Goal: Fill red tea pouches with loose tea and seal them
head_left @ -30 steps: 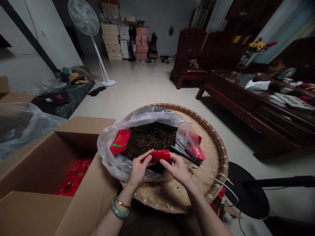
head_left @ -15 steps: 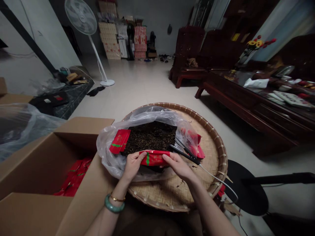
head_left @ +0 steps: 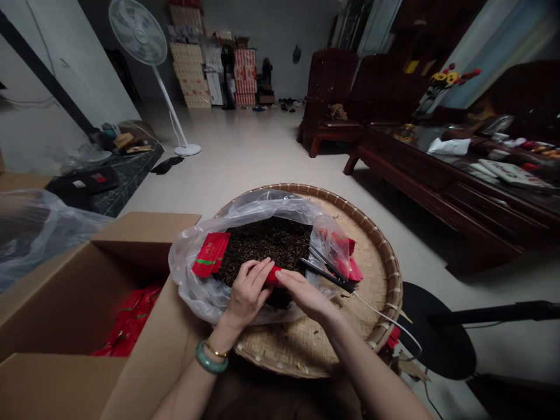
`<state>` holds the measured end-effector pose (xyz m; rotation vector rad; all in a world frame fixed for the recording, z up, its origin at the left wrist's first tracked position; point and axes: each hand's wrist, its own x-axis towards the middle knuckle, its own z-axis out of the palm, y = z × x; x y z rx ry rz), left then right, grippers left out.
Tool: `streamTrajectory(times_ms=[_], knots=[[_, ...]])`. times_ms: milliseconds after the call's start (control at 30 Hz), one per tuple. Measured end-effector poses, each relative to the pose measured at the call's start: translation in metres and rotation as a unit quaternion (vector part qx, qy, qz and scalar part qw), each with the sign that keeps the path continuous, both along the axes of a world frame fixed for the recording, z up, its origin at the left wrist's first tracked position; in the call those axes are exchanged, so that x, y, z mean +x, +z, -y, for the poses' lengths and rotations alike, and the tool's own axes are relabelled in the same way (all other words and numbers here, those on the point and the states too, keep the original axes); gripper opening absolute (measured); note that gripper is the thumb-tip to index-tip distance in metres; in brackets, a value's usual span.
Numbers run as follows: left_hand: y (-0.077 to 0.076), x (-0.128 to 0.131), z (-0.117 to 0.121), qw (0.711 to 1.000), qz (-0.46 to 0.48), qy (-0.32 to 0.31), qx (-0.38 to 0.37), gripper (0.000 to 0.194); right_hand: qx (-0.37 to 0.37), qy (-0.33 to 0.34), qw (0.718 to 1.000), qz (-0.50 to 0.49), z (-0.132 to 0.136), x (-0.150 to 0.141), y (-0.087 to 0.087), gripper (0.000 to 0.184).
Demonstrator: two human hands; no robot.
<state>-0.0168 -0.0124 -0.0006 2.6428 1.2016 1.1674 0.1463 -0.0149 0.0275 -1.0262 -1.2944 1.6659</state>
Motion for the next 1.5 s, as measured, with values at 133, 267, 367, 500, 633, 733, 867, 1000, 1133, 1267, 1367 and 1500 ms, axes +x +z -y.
streamTrajectory(times_ms=[133,267,367,500,633,733,867,1000,1133,1267,1367,1500], knots=[[-0.004,-0.004,-0.003,1.0,0.019,-0.002,0.001,0.055,0.006,0.014,1.0,-0.006,-0.003,0.004,0.004,0.046],[-0.006,-0.006,-0.005,1.0,0.025,0.006,0.002,0.058,0.001,0.033,0.999,-0.011,-0.005,0.007,0.013,0.049],[-0.005,-0.006,-0.007,1.0,0.017,-0.005,-0.003,0.059,0.011,0.043,0.999,-0.024,-0.008,0.007,0.019,0.049],[-0.005,-0.004,-0.009,1.0,0.02,0.0,0.005,0.055,0.028,0.05,0.998,-0.024,-0.011,0.007,0.023,0.05],[-0.008,-0.003,-0.011,0.998,0.055,0.03,0.016,0.053,0.043,0.043,0.998,0.034,-0.012,0.01,0.027,0.052],[-0.009,-0.004,-0.013,0.995,0.081,0.053,0.016,0.051,0.068,0.042,0.996,0.05,-0.011,0.015,0.035,0.051],[-0.008,-0.004,-0.014,0.992,0.104,0.074,0.013,0.046,0.107,0.036,0.991,0.073,-0.01,0.02,0.049,0.047],[-0.009,-0.001,-0.012,0.991,0.103,0.082,-0.01,0.044,0.201,0.02,0.962,0.186,-0.007,0.012,0.048,0.027],[-0.009,0.0,-0.012,0.989,0.106,0.088,-0.053,0.045,0.286,0.021,0.894,0.345,-0.008,-0.004,0.031,0.027],[0.007,-0.012,-0.017,0.996,0.061,0.039,-0.055,0.054,0.331,0.009,0.832,0.444,-0.013,-0.014,0.013,0.03],[0.03,-0.023,-0.022,0.995,0.013,-0.073,-0.073,0.054,0.403,0.021,0.778,0.482,-0.015,-0.017,0.009,0.025],[0.064,-0.03,-0.028,0.977,0.0,-0.155,-0.149,0.04,0.519,0.065,0.696,0.492,-0.014,-0.016,0.017,0.015]])
